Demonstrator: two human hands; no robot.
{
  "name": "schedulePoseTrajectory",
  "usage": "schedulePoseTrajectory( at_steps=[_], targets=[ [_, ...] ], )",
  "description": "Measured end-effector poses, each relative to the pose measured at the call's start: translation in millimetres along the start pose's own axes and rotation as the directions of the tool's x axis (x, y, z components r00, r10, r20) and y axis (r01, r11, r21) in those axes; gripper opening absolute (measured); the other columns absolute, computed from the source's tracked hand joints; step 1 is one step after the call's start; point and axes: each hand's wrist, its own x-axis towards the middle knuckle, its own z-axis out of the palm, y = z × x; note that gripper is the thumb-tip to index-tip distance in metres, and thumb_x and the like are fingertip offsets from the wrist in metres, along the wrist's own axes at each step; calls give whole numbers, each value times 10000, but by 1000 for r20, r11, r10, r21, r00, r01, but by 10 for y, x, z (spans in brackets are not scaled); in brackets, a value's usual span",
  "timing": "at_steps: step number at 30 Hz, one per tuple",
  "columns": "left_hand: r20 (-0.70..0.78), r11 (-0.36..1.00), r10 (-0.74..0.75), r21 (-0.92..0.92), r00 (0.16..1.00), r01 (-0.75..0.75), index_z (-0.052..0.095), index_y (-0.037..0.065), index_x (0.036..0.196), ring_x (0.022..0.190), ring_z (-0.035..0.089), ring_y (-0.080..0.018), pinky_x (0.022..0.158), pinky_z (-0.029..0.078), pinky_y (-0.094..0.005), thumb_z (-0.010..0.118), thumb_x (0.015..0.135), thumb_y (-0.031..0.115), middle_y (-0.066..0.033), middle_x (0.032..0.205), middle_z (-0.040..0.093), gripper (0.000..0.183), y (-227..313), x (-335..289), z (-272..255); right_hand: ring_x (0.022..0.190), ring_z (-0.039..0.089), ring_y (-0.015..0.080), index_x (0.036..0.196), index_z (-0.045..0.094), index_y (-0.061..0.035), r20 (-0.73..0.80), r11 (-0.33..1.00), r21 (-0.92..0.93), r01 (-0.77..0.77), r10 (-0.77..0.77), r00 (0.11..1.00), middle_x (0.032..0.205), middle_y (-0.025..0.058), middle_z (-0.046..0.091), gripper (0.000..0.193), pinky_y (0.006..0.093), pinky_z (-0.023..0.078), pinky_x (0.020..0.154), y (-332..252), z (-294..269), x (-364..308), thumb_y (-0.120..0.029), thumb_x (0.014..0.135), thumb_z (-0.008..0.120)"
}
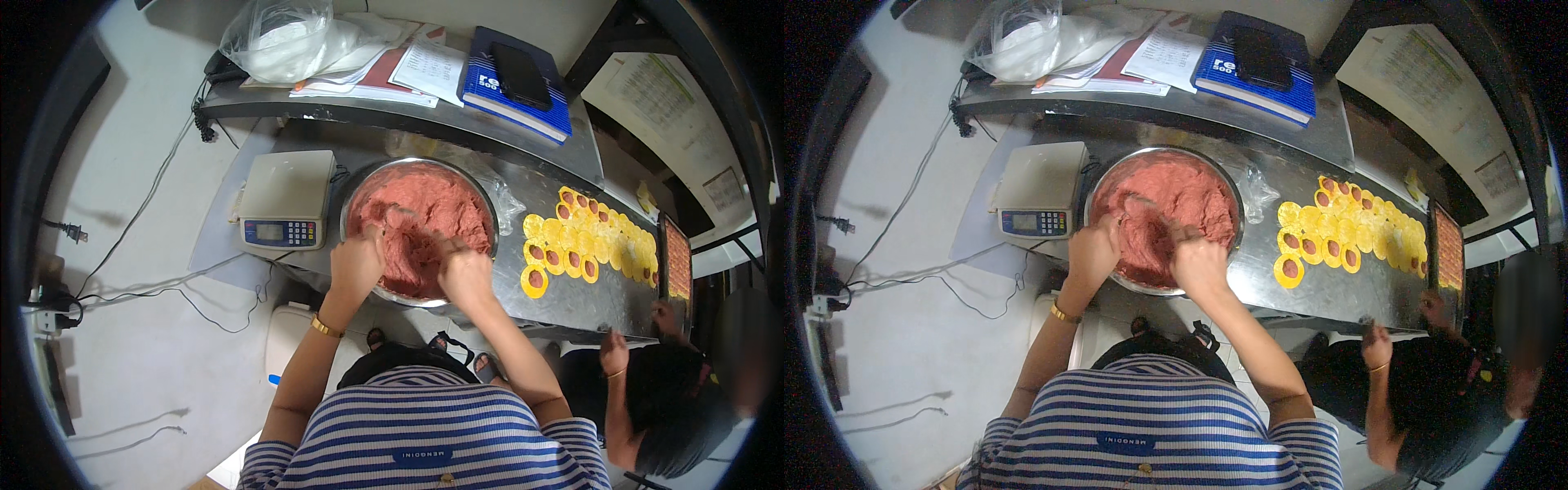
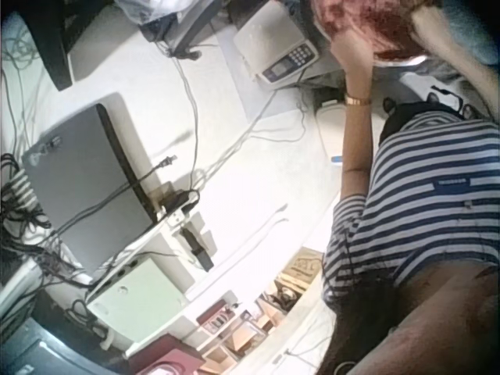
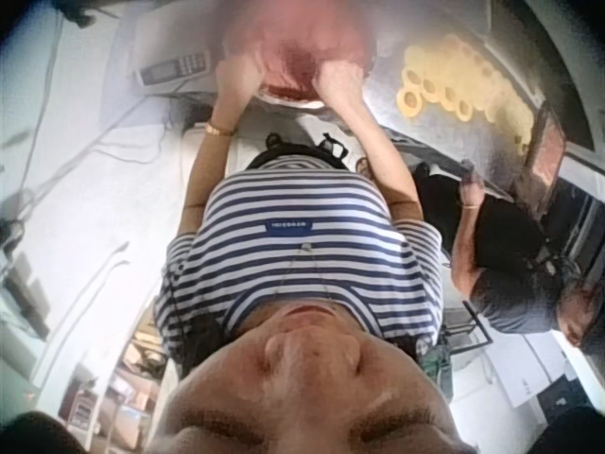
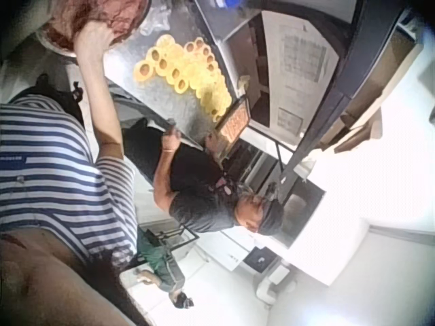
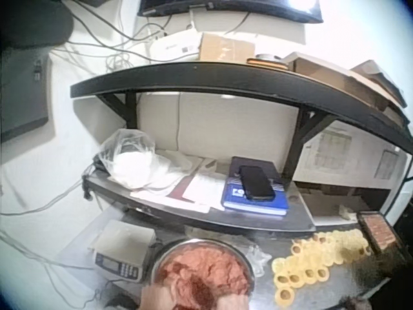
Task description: The person scoops a pink paste from a large metal bowl using two spoons and places portions into yellow pastry cups arranged on a tray. A coworker is visible in the background also filling pastry cups.
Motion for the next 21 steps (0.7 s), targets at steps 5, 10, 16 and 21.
schedulePoseTrajectory(
  at_steps=[5, 10, 16, 21],
  targets=[
    [-3, 996, 84, 35, 996, -84, 525, 56, 802, 493, 585, -335, 448, 464, -420, 495, 886, 188, -157, 541, 567, 159, 17, 14, -17, 654, 628, 355, 1044, 646, -78, 177, 999, -9, -31, 32, 984, 770, 168, 642, 369, 433, 514, 586, 77, 16, 45, -81, 682, 577],
    [15, 988, 143, 50, 990, -143, 513, 65, 790, 491, 592, -327, 448, 472, -413, 496, 889, 194, -145, 545, 578, 164, 17, -9, 35, 414, 336, 57, 942, 670, 20, 662, 205, 681, -703, 237, 711, 488, -35, 441, 180, 227, 259, 383, 394, -34, 171, -61, 812, 575],
    [65, 997, 82, -9, 995, -81, 541, 64, 833, 533, 605, -328, 472, 476, -426, 495, 889, 196, -159, 590, 596, 150, 34, -24, 138, 396, 238, 44, 953, 662, 15, 697, -179, 717, -674, 139, 704, 498, -70, 351, 162, 223, 142, 376, 615, -174, 8, -64, 845, 570],
    [-119, 988, 149, 47, 982, -144, 533, 52, 780, 534, 612, -311, 467, 476, -425, 493, 869, 165, -160, 617, 604, 149, 120, 158, 106, 392, 257, 42, 930, 696, -27, 669, 113, 649, -752, 386, 635, 499, -60, 414, 154, 224, 170, 367, 558, -147, -144, -85, 857, 573]
  ],
)
